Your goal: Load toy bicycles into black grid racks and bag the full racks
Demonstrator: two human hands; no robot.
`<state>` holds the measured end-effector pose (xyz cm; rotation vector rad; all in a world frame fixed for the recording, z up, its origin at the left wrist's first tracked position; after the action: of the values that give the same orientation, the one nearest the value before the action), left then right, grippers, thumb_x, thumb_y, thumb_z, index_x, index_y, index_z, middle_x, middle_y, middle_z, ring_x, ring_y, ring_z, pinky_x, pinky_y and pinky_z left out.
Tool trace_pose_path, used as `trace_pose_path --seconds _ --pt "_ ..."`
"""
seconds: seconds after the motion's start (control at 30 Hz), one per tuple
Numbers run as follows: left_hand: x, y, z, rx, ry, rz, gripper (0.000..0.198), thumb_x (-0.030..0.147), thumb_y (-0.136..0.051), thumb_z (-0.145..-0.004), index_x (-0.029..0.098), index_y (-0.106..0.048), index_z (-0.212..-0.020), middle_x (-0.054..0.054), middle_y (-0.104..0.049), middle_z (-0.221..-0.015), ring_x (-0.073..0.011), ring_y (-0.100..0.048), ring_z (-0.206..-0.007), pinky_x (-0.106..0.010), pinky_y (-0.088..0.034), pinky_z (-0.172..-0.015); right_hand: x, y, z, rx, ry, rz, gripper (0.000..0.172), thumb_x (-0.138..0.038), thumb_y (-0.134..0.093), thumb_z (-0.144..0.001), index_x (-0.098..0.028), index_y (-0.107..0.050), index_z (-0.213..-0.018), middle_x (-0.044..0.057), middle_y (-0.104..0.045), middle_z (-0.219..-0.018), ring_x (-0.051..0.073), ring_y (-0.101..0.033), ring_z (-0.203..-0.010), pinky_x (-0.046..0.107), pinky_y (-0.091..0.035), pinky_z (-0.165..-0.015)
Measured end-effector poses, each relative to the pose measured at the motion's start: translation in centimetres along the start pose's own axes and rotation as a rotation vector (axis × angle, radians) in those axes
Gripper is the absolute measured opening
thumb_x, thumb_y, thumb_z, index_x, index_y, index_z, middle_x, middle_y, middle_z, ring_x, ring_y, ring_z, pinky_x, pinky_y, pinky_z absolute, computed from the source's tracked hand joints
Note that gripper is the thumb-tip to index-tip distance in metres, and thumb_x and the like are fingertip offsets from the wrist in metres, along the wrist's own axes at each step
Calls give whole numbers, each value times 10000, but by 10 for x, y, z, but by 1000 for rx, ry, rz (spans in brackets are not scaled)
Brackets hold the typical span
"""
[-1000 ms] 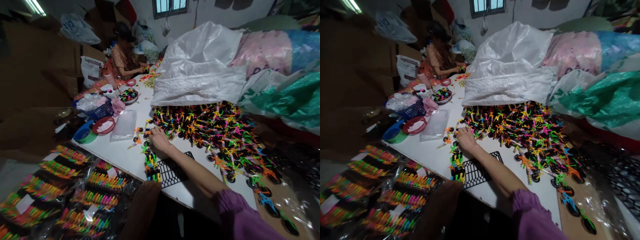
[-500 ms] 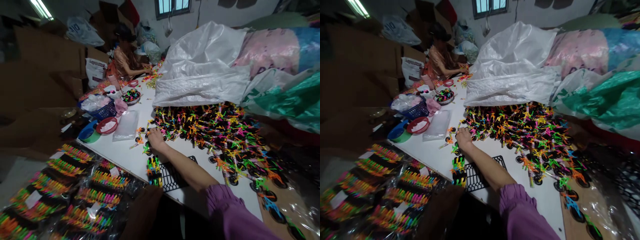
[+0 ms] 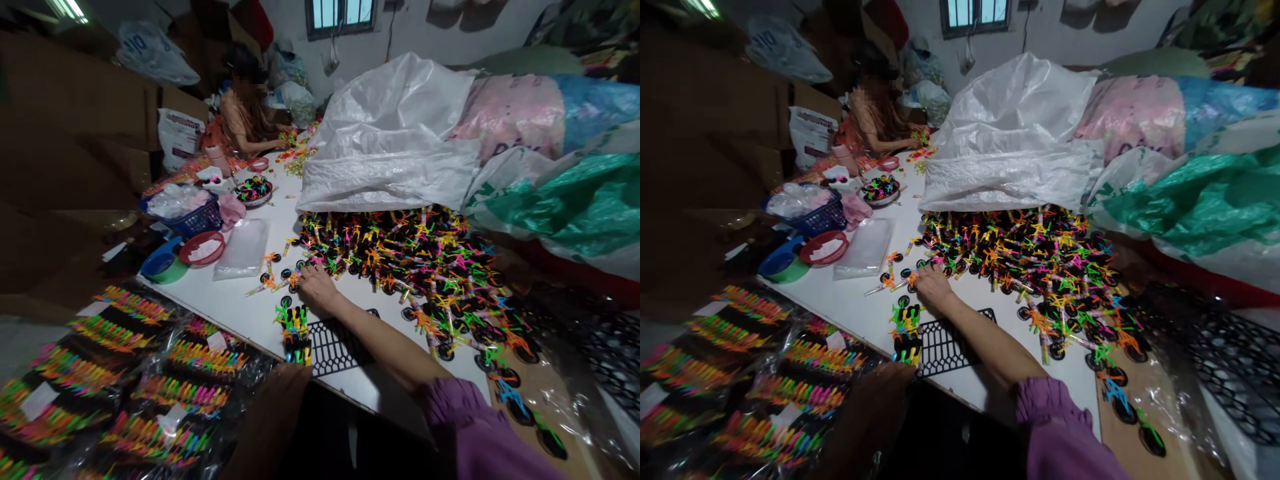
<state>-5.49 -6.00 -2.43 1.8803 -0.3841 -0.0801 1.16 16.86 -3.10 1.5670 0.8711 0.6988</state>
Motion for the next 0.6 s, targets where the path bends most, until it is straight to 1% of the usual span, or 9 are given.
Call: trace_pose_path --seconds 0.07,0.17,0.23,0.27,0.3,0.37,0.43,0.5,0.6 --pt "4 4 0 4 1 0 373 41 -369 -792 223 -557 -1058 -38 -660 -959 -160 -597 -921 -277 -475 -827 14 16 -10 24 -58 -67 179 -163 -455 -846 -137 -630 -872 110 -573 -920 225 -478 -898 351 -327 -801" --pt "5 7 -3 -9 22 26 360 59 -376 -792 227 -549 -1059 -39 -655 -965 -167 -593 -927 -291 -474 -829 44 52 -6 276 -242 -150 231 -228 -395 -898 -153 -592 -993 99 -548 -966 203 -480 -891 309 -336 -755" --pt "4 8 -6 -19 34 41 353 68 -380 -791 229 -536 -1063 -39 -649 -978 -176 -592 -927 -310 -474 -831 56 66 10 399 -281 -139 260 -257 -368 -917 -164 -566 -1059 101 -531 -1013 199 -474 -914 302 -333 -760" --pt "3 8 -8 -22 29 48 349 71 -381 -791 226 -529 -1067 -41 -647 -982 -179 -591 -927 -315 -475 -830 57 67 21 388 -238 -119 255 -255 -375 -917 -172 -566 -1063 99 -532 -1018 199 -474 -920 303 -330 -767" --pt "2 8 -9 -26 14 55 343 76 -383 -792 220 -522 -1070 -45 -646 -983 -181 -591 -926 -315 -477 -826 54 62 34 329 -159 -98 241 -246 -389 -914 -180 -574 -1054 93 -540 -1013 196 -477 -922 305 -329 -775" --pt "2 7 -11 -39 -44 65 324 100 -401 -796 209 -512 -1080 -51 -648 -977 -184 -595 -912 -308 -484 -806 45 43 61 148 23 -79 208 -216 -426 -902 -193 -588 -1030 79 -563 -998 184 -489 -928 302 -331 -799" --pt "2 7 -12 -36 -81 64 303 133 -414 -804 206 -511 -1081 -52 -651 -965 -190 -599 -893 -310 -489 -790 36 22 88 6 108 -94 210 -196 -441 -898 -197 -581 -1054 67 -581 -1004 170 -498 -957 290 -334 -829" --pt "3 7 -12 -18 -60 61 292 154 -399 -820 204 -514 -1083 -57 -651 -976 -198 -598 -901 -327 -485 -803 32 11 106 -44 22 -123 238 -206 -410 -915 -207 -565 -1094 58 -596 -1001 157 -512 -956 273 -345 -828" --pt "4 6 -15 -24 -27 78 288 149 -370 -835 205 -528 -1070 -54 -653 -967 -189 -602 -888 -315 -492 -780 29 15 113 -62 -265 -168 269 -321 -370 -931 -210 -584 -1051 54 -611 -962 154 -548 -887 257 -375 -769"
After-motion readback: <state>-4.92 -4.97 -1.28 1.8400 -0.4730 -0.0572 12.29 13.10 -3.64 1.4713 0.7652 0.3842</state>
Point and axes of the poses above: each hand's wrist, its own z-axis away from the middle knuckle, its own y-axis out of the back of the hand, x = y × z, the point moved 2 cm from there along -z, towards the middle knuckle
